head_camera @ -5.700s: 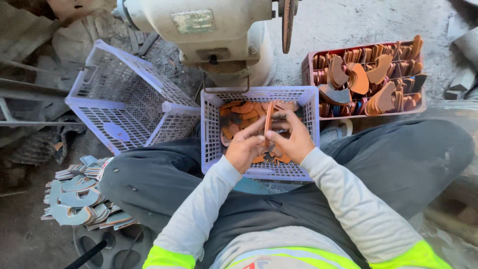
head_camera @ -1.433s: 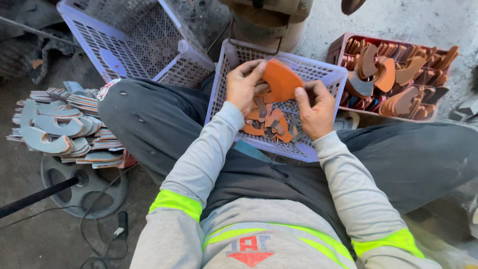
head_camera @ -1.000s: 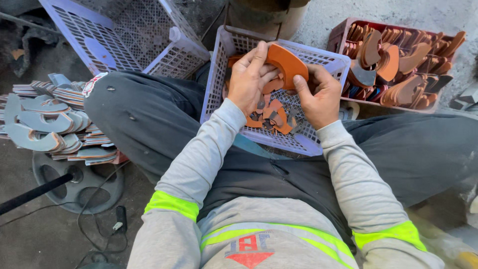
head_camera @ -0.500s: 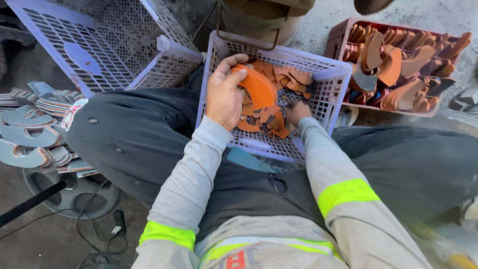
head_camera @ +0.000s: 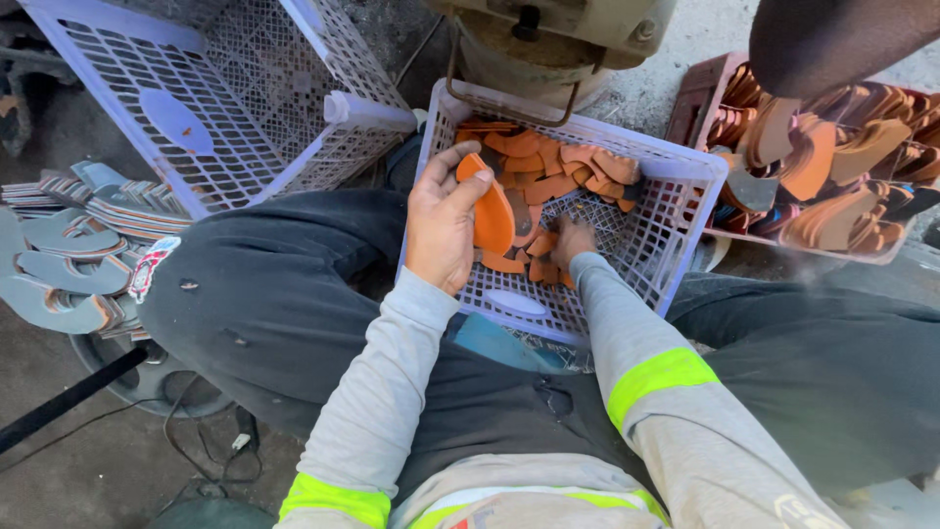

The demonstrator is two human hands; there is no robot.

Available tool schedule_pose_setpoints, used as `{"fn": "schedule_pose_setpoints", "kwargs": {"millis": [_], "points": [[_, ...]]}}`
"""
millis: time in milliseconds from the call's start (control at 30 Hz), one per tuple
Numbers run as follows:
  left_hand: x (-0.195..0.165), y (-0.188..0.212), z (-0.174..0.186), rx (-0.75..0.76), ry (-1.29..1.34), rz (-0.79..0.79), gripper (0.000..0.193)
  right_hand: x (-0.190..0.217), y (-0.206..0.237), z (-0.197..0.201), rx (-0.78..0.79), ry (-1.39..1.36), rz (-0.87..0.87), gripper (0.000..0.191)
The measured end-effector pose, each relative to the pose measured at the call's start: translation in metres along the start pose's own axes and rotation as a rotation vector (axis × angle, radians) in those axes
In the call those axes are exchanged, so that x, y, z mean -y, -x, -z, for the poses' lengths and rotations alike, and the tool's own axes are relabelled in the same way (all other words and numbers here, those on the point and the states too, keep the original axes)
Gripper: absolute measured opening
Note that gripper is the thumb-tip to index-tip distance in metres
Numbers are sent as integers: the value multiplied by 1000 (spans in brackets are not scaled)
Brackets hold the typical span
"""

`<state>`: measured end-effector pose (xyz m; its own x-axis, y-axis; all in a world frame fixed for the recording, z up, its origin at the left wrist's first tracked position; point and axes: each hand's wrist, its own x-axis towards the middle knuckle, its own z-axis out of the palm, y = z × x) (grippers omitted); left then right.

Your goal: The person sits on the floor and repeatedly picks up orange brake pads from a white basket, inspects them, and places them into a red basket. The person handles the brake pads one at a time, turning them over in their hands before moving them to the other container.

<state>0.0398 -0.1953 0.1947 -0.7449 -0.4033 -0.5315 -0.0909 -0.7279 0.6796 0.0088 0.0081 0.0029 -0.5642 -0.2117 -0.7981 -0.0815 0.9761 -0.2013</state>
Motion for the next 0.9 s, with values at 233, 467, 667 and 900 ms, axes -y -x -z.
{"fn": "schedule_pose_setpoints", "kwargs": {"millis": [233, 467, 667, 900], "points": [[0, 3, 0, 7, -149, 49, 41, -24, 7, -11, -138, 180, 213, 78], [7, -4, 0, 30, -184, 50, 37, -13, -1, 16, 151, 270, 154, 50], [24, -10, 17, 7, -236, 68, 30, -5, 19, 77, 176, -223, 133, 52], [51, -26, 36, -52, -419, -72, 25, -17, 57, 109, -69, -1041, 309, 38]]}}
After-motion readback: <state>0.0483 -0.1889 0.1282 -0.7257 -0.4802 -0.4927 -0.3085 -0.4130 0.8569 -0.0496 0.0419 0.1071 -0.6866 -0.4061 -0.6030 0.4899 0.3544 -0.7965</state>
